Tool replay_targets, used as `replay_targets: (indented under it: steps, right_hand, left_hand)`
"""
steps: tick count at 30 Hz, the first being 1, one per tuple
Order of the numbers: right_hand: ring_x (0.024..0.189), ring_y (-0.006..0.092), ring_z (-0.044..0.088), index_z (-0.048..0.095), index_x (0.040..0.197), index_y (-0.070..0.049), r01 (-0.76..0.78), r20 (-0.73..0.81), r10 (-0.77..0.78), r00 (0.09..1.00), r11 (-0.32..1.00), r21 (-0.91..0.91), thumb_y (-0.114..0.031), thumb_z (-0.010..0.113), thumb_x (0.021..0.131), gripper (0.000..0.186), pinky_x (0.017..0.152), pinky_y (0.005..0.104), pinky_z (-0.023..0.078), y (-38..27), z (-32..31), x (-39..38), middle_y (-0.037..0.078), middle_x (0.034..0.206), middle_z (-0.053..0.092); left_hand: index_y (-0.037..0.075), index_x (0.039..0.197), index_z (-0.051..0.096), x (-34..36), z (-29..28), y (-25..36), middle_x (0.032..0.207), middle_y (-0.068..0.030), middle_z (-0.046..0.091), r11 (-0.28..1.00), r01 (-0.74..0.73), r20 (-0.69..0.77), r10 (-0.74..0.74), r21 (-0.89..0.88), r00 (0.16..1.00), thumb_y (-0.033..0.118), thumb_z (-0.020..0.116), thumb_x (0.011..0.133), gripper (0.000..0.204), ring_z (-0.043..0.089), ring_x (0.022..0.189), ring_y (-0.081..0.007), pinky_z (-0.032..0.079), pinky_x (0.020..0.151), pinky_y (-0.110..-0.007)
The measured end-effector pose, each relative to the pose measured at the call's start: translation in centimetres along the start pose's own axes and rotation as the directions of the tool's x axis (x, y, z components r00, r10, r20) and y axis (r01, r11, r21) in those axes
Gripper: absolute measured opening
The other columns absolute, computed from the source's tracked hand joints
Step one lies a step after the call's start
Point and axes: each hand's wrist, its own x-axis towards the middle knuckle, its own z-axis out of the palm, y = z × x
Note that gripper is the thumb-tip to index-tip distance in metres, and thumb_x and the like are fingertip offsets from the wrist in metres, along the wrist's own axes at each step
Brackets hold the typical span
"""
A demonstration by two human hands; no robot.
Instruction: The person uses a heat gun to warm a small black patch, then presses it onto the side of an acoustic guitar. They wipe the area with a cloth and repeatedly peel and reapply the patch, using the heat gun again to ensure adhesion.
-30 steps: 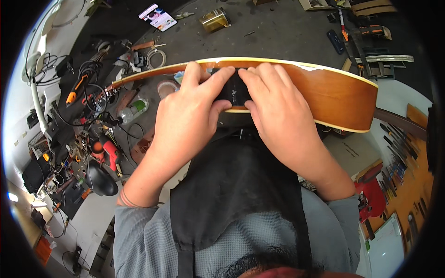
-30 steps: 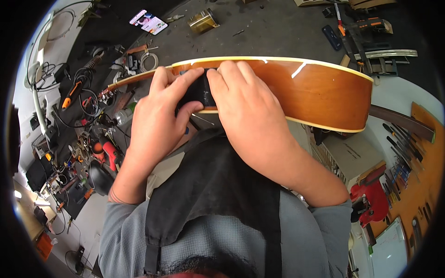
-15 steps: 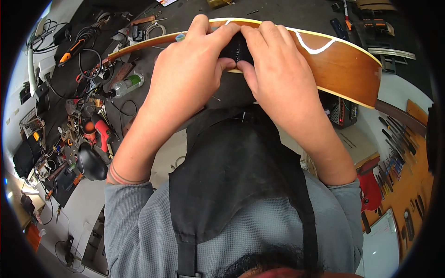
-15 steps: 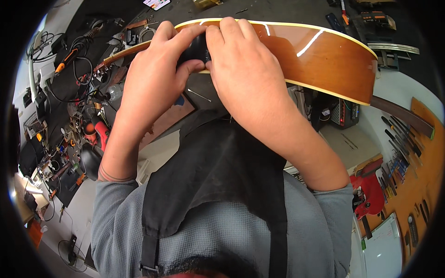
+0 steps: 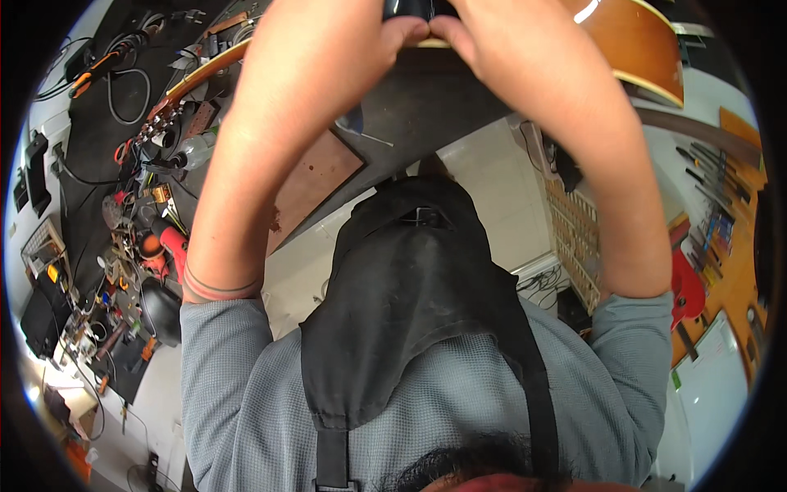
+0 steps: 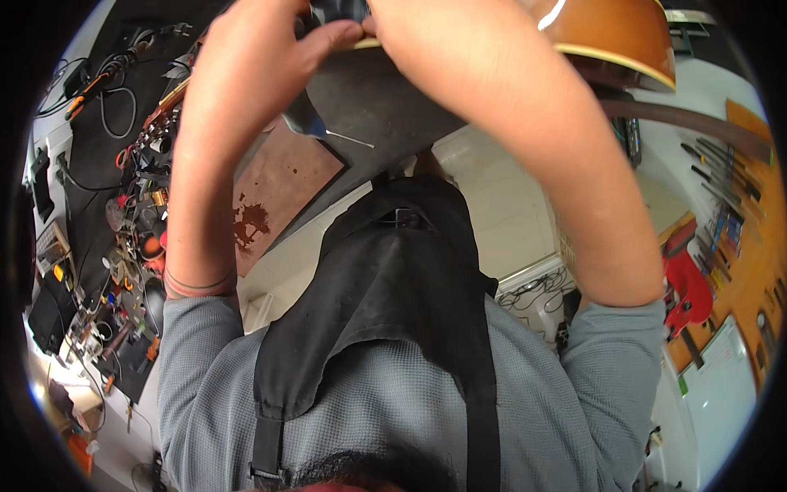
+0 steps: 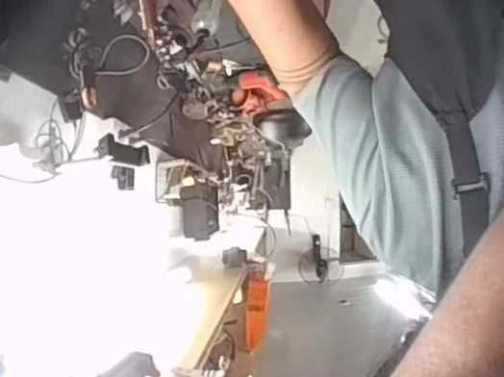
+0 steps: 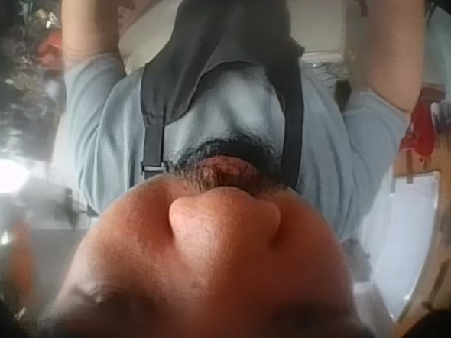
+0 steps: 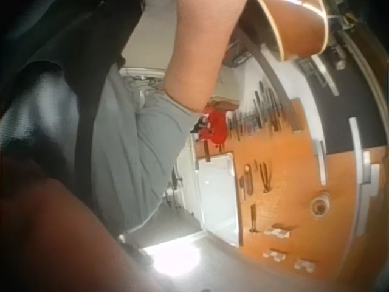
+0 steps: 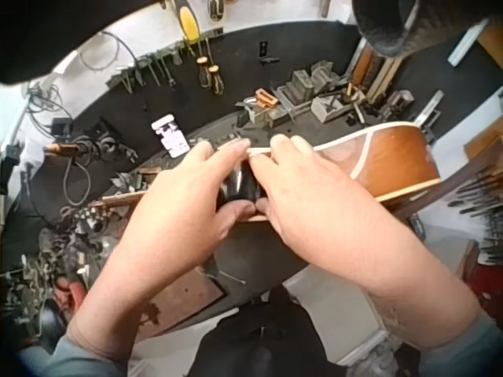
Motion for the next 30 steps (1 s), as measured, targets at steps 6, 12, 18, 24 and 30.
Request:
replay_targets:
  steps: [6, 12, 18, 24, 30]
  right_hand:
    - [0.122, 0.044, 0.068, 0.06, 0.143, 0.003, -0.023, 0.08, 0.032, 0.996, 0.994, -0.111, -0.014, 0.069, 0.106, 0.042, 0.105, 0.0485, 0.059, -1.1, -0.5, -0.4, 0.026, 0.128, 0.066]
    - [0.126, 0.0451, 0.068, 0.06, 0.143, 0.005, -0.024, 0.103, 0.047, 0.994, 0.975, -0.219, -0.018, 0.067, 0.108, 0.043, 0.107, 0.0491, 0.058, -1.8, 0.0, -0.2, 0.028, 0.132, 0.065]
    - [0.128, 0.0455, 0.066, 0.059, 0.144, 0.004, -0.003, 0.109, 0.028, 0.994, 0.975, -0.222, -0.023, 0.066, 0.109, 0.044, 0.111, 0.0509, 0.055, -1.5, 0.2, -0.3, 0.029, 0.133, 0.065]
    - [0.132, 0.0448, 0.064, 0.06, 0.146, 0.003, 0.009, 0.091, 0.006, 0.996, 0.987, -0.162, -0.024, 0.067, 0.109, 0.047, 0.115, 0.0501, 0.053, -1.0, 0.2, -0.6, 0.028, 0.136, 0.064]
    - [0.135, 0.0429, 0.062, 0.059, 0.153, -0.001, -0.053, 0.076, 0.068, 0.995, 0.982, -0.182, -0.026, 0.068, 0.109, 0.051, 0.116, 0.0496, 0.053, 0.9, 1.6, -0.5, 0.026, 0.138, 0.064]
  left_hand:
    - [-0.003, 0.13, 0.071, -2.5, 2.5, -6.4, 0.091, -0.0022, 0.07, 0.8, 0.102, -0.139, -0.226, -0.591, 0.964, 0.005, 0.074, 0.104, 0.027, 0.066, 0.086, -0.0117, 0.053, 0.077, -0.029]
    - [-0.002, 0.108, 0.074, -4.8, 3.2, -11.3, 0.087, 0.0044, 0.066, 0.79, 0.171, -0.253, -0.381, -0.589, 0.89, 0.006, 0.067, 0.107, 0.01, 0.056, 0.077, -0.0034, 0.043, 0.067, -0.023]
    - [-0.003, 0.121, 0.073, -0.8, 2.6, -8.1, 0.1, -0.0015, 0.07, 0.846, -0.174, -0.298, 0.018, -0.504, 0.954, 0.006, 0.073, 0.106, 0.017, 0.065, 0.092, -0.0094, 0.053, 0.082, -0.026]
    - [0.0, 0.143, 0.072, -1.1, 3.0, -5.8, 0.131, -0.0151, 0.071, 0.959, -0.234, -0.111, 0.218, -0.16, 0.97, 0.023, 0.09, 0.096, 0.055, 0.071, 0.122, -0.0307, 0.055, 0.106, -0.04]
    - [0.0, 0.139, 0.075, -0.3, 2.1, -3.9, 0.125, -0.0135, 0.069, 0.981, -0.058, 0.006, 0.061, -0.186, 0.998, 0.023, 0.09, 0.095, 0.052, 0.071, 0.117, -0.0279, 0.055, 0.103, -0.039]
